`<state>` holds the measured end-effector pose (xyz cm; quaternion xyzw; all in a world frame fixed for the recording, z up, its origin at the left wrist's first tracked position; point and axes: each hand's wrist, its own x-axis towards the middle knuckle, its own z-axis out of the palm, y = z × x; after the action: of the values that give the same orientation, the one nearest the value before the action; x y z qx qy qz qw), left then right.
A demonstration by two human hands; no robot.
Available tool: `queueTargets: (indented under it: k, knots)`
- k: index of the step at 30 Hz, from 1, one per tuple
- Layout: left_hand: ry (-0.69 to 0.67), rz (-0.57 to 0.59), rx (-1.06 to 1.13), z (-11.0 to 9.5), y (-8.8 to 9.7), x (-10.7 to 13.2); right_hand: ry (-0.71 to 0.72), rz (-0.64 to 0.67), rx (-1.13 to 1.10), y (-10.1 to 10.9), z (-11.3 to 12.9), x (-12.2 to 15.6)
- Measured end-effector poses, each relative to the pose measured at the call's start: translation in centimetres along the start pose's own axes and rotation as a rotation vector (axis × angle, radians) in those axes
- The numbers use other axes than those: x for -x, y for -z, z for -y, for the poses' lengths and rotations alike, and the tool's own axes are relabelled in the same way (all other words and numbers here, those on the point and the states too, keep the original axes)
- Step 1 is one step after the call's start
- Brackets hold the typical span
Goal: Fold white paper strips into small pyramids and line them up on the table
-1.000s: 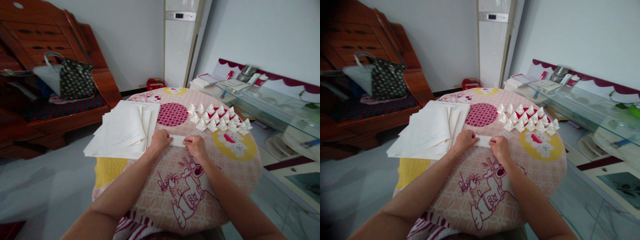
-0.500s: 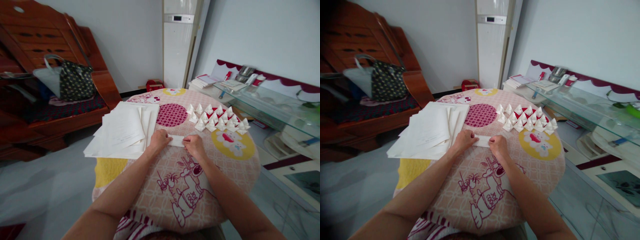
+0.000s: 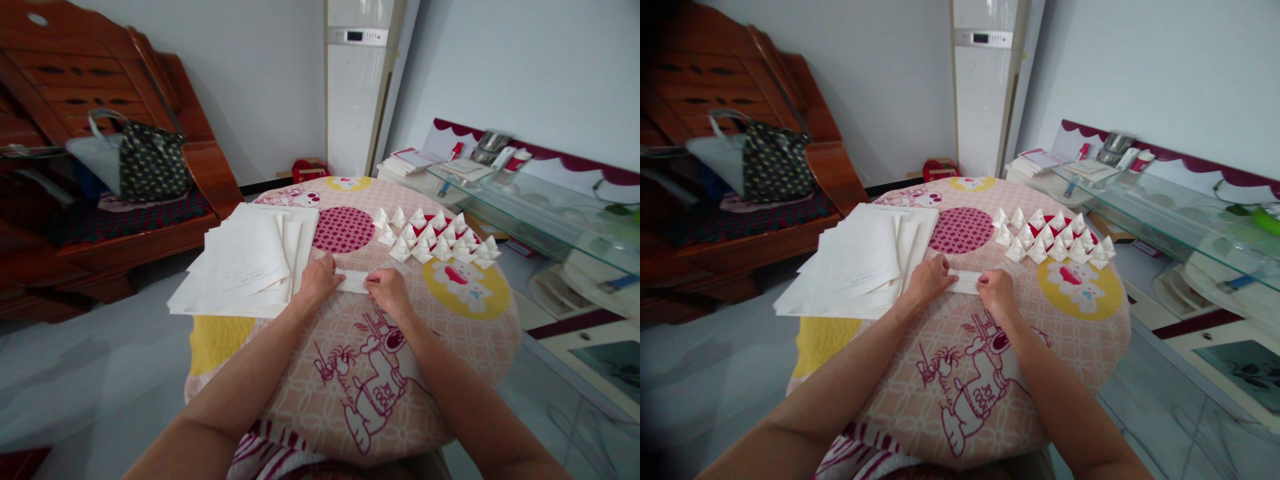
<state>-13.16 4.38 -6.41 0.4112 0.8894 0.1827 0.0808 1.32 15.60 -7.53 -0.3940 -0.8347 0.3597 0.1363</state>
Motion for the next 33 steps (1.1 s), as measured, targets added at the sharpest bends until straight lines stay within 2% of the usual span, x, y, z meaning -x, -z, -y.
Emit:
queueTargets:
  k: [4,7,12,17,21,28,31,33]
  knots:
    - [-0.231,-0.1,0.047,0.3,-0.7,-0.3,0.024,-0.013,0.059,0.0,0.3,-0.1]
    - [-0.345,-0.035,0.095,0.6,-1.4,-0.8,0.036,-0.008,0.116,0.1,0.4,-0.2]
    - [-0.351,0.017,0.134,0.8,-1.9,-0.9,0.076,0.0,0.198,0.6,0.2,-0.2]
    - [-0.315,0.034,0.132,0.5,-1.7,-0.5,0.056,0.025,0.191,0.9,0.1,-0.2]
    - [-0.354,0.088,0.169,0.6,-1.4,-0.6,0.043,0.022,0.195,1.0,0.2,-0.2]
    - [-0.396,0.154,0.23,0.9,-0.9,-0.8,0.034,0.014,0.153,1.0,0.3,-0.3]
    - [-0.392,0.164,0.208,0.9,-1.0,-0.9,0.086,-0.024,0.05,0.8,0.9,-0.2]
    - [-0.397,0.163,0.186,0.9,-1.1,-1.0,0.125,0.011,0.015,0.4,1.2,-0.1]
